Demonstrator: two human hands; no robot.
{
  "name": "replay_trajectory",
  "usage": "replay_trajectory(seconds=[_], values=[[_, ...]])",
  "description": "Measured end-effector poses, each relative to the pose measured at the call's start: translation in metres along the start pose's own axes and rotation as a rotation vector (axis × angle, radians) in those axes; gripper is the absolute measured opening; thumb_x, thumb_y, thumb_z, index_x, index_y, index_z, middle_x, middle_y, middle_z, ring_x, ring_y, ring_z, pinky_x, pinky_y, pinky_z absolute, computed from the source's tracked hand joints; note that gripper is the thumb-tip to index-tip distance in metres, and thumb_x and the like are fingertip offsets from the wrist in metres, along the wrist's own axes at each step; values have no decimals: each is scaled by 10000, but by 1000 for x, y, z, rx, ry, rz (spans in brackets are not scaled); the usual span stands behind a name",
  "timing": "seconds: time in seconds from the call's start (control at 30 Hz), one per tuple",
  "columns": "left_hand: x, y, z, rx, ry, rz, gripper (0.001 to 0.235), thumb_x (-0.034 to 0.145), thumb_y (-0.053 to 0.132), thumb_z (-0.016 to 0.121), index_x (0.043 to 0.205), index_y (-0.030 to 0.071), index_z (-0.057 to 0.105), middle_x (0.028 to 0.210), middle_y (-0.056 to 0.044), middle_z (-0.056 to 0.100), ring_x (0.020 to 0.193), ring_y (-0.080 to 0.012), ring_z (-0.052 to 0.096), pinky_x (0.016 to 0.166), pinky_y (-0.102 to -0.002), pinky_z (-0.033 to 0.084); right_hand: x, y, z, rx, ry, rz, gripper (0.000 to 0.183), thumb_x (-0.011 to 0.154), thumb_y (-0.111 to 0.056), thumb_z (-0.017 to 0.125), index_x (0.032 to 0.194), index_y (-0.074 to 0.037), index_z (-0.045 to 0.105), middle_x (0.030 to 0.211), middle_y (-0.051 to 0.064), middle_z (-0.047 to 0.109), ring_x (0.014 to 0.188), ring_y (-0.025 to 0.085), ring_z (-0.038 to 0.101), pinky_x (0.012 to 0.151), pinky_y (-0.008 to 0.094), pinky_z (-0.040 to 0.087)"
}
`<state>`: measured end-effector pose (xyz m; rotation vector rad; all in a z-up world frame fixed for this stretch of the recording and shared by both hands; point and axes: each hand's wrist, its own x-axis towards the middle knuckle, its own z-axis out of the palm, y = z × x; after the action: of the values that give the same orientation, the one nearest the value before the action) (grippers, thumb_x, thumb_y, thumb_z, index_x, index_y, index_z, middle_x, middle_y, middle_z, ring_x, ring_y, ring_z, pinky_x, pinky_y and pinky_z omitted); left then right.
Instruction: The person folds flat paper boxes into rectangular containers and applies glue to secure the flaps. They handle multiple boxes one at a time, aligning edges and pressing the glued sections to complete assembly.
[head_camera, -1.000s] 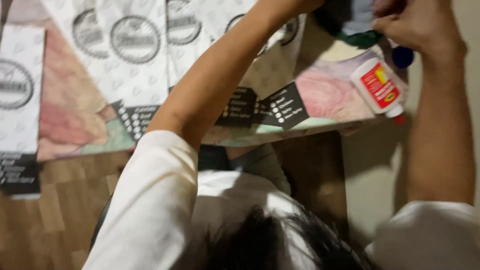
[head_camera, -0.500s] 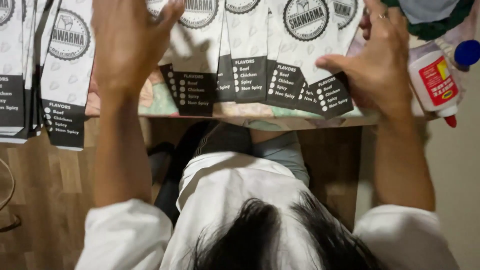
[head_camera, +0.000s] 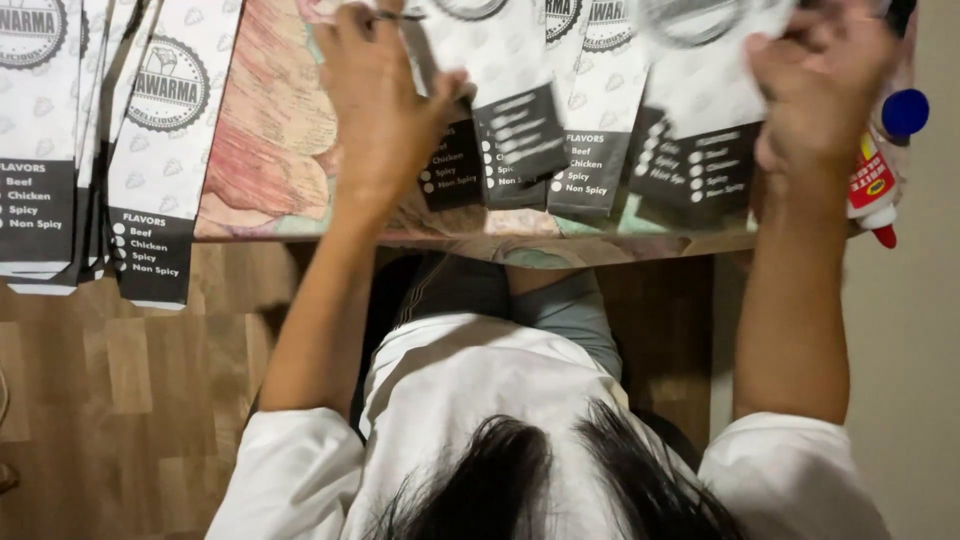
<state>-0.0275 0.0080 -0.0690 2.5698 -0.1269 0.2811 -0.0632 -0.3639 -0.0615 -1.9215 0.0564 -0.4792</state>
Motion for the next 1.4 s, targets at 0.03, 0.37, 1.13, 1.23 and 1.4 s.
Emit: replay_trajectory(seconds=[0.03, 0.37, 1.13, 1.23, 1.4], values=[[-2, 4, 8, 71, 32, 9, 1046, 719, 288, 1041, 1501, 136, 363, 1406, -160, 503, 1267, -294, 442, 1037, -432, 493, 2, 9, -8, 72, 119, -58, 458, 971, 291, 732, 1255, -45, 609, 1079, 88, 612, 954, 186, 635, 825, 296, 539], [-9, 12, 20, -72, -28, 139, 676, 647, -168, 656, 1292, 10, 564, 1346, -150, 488, 1206, -308, 435, 923, -398, 514, -3, 31, 9, 416, 206, -223, 634, 963, 454, 657, 1287, -59, 472, 1203, 205, 550, 1100, 322, 583, 935, 427, 540], [-25, 54, -6, -711, -194, 5, 682, 970, 398, 704, 1426, 9, 379, 1465, -251, 527, 1365, -395, 530, 1123, -507, 460, -52, -69, 89, -58, -303, 177, 952, 931, -36, 853, 1584, 1, 162, 1451, 264, 521, 1288, 345, 584, 1059, 381, 563], [-24, 60, -4, -925, -229, 27, 640, 965, 287, 744, 1414, -14, 401, 1508, -265, 481, 1467, -385, 425, 1234, -460, 351, -49, -86, 99, 73, -292, 234, 951, 897, 102, 814, 1588, 9, 167, 1346, 196, 555, 1165, 235, 602, 1034, 288, 629], [-29, 46, -10, -901, -197, -106, 667, 940, 403, 712, 1425, 58, 410, 1421, -233, 555, 1353, -361, 552, 1135, -465, 479, -48, -78, 90, -265, -280, 155, 996, 916, -86, 902, 1585, 10, 169, 1374, 205, 573, 1165, 259, 591, 999, 305, 559]])
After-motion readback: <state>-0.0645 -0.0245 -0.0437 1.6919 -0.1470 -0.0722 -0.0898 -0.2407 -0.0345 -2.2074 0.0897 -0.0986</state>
